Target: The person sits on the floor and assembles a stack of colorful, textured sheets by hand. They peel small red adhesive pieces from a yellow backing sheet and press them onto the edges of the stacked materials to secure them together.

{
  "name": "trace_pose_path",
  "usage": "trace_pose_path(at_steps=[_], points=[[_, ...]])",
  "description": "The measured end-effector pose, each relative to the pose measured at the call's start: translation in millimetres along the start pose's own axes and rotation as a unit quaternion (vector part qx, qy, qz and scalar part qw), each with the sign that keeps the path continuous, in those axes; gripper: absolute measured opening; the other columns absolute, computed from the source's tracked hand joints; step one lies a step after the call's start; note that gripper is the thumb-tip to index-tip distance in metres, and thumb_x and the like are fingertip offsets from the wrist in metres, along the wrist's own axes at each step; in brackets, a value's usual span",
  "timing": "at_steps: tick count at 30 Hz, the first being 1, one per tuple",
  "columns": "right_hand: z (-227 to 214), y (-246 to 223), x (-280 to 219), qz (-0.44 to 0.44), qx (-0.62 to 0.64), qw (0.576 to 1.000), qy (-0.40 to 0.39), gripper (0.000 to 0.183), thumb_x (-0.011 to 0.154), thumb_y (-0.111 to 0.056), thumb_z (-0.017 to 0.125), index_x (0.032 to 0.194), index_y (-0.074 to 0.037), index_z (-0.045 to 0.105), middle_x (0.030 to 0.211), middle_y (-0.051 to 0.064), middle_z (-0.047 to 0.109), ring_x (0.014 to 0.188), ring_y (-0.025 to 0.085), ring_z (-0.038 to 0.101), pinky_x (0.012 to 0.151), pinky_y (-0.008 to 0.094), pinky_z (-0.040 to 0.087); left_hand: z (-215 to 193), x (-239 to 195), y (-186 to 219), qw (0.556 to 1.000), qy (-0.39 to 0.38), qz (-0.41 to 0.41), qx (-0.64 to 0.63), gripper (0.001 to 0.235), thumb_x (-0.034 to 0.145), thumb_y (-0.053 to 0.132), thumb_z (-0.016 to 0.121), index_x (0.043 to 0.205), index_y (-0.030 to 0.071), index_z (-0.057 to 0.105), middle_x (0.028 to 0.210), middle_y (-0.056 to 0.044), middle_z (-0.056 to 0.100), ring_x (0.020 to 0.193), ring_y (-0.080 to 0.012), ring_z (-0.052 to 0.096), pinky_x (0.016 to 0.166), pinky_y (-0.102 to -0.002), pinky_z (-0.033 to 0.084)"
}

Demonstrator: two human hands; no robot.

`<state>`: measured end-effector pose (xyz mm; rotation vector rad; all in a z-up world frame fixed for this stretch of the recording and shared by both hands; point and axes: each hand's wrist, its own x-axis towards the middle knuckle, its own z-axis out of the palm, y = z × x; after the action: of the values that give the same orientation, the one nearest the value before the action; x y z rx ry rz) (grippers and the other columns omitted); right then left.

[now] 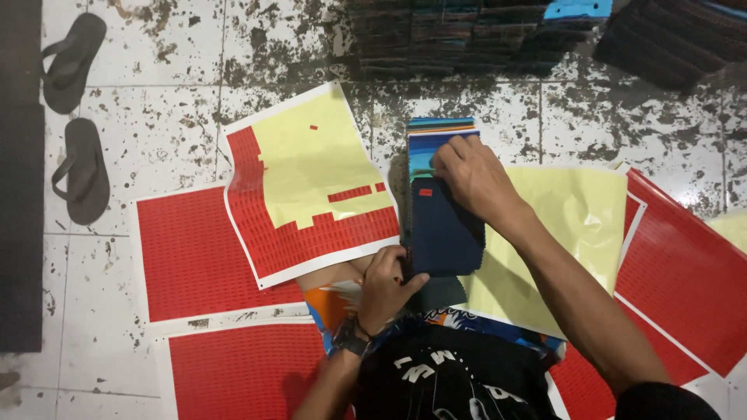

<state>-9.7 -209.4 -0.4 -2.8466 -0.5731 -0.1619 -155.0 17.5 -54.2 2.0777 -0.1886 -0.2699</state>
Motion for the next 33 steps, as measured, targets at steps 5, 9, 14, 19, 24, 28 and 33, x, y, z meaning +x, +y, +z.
trace_pose_path(at_steps=[5, 9, 14, 19, 24, 28, 33], points=[[-45.5, -12.6, 5.2, -0.006, 0.045, 0.993, -0.108, 0.026, 0.106, -0.033, 0.055, 0.118, -0.013, 0.066, 0.097, 0.011, 0.066, 0.100, 0.034, 0.067, 0.089, 0.050, 0.053, 7.6, 1.0, -14.8, 0.998, 0.043, 0.044, -0.023, 0.049, 0.071, 0.028, 0.093, 0.102, 0.007, 0.062, 0.106, -0.009, 0.060, 0.105, -0.0350, 0.066, 0.084, -0.045, 0.057], [-91.5, -26.0, 7.2, 0.040, 0.119, 0.972, -0.200, 0.054, 0.102, -0.055, 0.052, 0.129, -0.010, 0.065, 0.115, 0.017, 0.071, 0.113, 0.038, 0.064, 0.107, 0.062, 0.042, 7.3, -0.2, -14.8, 0.999, 0.022, 0.029, -0.019, 0.050, 0.071, 0.026, 0.093, 0.104, 0.005, 0.061, 0.107, -0.010, 0.059, 0.106, -0.0359, 0.065, 0.086, -0.045, 0.057], [-65.8, -7.1, -2.6, 0.027, 0.080, 0.963, -0.256, 0.026, 0.086, -0.039, 0.078, 0.101, -0.020, 0.068, 0.095, -0.001, 0.068, 0.104, 0.026, 0.064, 0.105, 0.052, 0.040, 6.1, -1.5, -12.3, 0.997, 0.008, -0.001, -0.075, 0.048, 0.076, 0.025, 0.090, 0.107, 0.001, 0.062, 0.107, -0.015, 0.061, 0.106, -0.0418, 0.064, 0.088, -0.049, 0.055], [-99.6, -21.7, -32.7, 0.001, 0.154, 0.958, -0.241, 0.013, 0.088, -0.023, 0.073, 0.098, -0.015, 0.070, 0.092, 0.006, 0.074, 0.095, 0.031, 0.070, 0.095, 0.051, 0.047, 6.0, -3.3, -12.5, 0.997, 0.020, 0.002, -0.073, 0.045, 0.076, 0.023, 0.089, 0.107, 0.002, 0.064, 0.104, -0.016, 0.065, 0.099, -0.0396, 0.067, 0.085, -0.048, 0.056], [-145.2, -61.0, -99.1, -0.049, 0.251, 0.902, -0.348, 0.018, 0.086, -0.022, 0.070, 0.100, -0.012, 0.076, 0.083, 0.013, 0.078, 0.080, 0.037, 0.075, 0.077, 0.050, 0.060, 13.5, -3.3, -19.9, 0.998, 0.058, 0.015, -0.021, 0.043, 0.067, 0.024, 0.090, 0.104, 0.014, 0.068, 0.101, -0.007, 0.071, 0.095, -0.0319, 0.068, 0.084, -0.042, 0.057], [-131.5, -62.9, -122.6, -0.144, 0.308, 0.801, -0.493, 0.031, 0.093, -0.032, 0.070, 0.118, -0.014, 0.069, 0.124, 0.006, 0.072, 0.108, 0.028, 0.071, 0.089, 0.042, 0.055, 7.8, -11.4, -6.6, 0.997, 0.043, 0.024, -0.053, 0.031, 0.074, 0.016, 0.074, 0.103, 0.007, 0.070, 0.104, -0.008, 0.071, 0.101, -0.0238, 0.064, 0.089, -0.037, 0.051], [-94.1, -53.2, -134.3, 0.011, 0.227, 0.907, -0.354, 0.048, 0.089, -0.026, 0.071, 0.127, 0.002, 0.062, 0.120, 0.030, 0.067, 0.108, 0.053, 0.066, 0.088, 0.060, 0.056, 23.7, -19.6, -50.9, 0.992, 0.032, 0.102, -0.069, 0.039, 0.073, 0.017, 0.077, 0.109, 0.007, 0.067, 0.111, -0.017, 0.070, 0.107, -0.0395, 0.063, 0.092, -0.049, 0.052]])
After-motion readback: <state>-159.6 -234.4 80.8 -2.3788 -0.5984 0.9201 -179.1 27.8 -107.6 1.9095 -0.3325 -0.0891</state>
